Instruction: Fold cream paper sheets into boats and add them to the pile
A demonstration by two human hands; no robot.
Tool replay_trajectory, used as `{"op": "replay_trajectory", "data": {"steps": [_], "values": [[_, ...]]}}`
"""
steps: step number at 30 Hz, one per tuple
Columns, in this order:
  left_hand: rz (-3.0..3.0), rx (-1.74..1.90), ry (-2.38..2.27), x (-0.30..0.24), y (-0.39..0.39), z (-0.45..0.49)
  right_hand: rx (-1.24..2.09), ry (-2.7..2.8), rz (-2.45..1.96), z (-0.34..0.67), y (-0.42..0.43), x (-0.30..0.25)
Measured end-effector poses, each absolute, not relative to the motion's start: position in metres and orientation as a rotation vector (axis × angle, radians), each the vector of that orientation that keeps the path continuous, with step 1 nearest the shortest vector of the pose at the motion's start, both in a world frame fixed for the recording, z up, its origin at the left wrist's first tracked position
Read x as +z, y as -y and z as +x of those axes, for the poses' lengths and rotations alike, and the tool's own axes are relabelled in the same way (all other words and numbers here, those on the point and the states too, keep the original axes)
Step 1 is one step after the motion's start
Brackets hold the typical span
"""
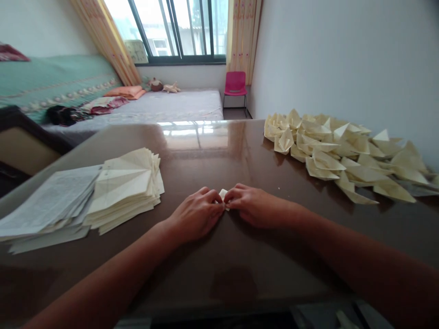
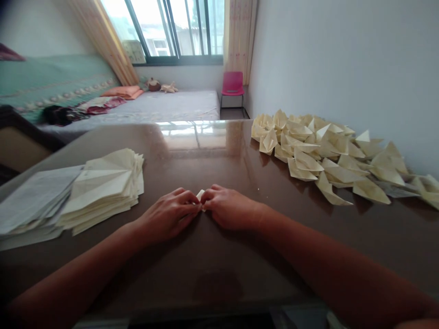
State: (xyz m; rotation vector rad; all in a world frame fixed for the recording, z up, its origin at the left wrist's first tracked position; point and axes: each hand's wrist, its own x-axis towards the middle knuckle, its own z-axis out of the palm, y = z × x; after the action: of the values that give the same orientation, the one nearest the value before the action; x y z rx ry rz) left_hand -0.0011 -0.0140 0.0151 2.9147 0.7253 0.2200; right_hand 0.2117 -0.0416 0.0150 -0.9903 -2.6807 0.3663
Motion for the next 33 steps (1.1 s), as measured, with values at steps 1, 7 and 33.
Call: {"op": "replay_trajectory", "data": {"steps": [1,7,33], "values": [[2.895,0.269,-0.734,0.013,0.011,-0.002,0.501,2.606,-0.958,0.215,0.036,0.012],[2.837,0.413,-0.803,0.001,0.006,0.003,0.406,2.179,-1.348,0.213,0.023,-0.012],[2.148,0.968,-0.885,0.009,0.012,0.009,0.769,1.843,-1.162,0.21,0.029,0.007]]}}
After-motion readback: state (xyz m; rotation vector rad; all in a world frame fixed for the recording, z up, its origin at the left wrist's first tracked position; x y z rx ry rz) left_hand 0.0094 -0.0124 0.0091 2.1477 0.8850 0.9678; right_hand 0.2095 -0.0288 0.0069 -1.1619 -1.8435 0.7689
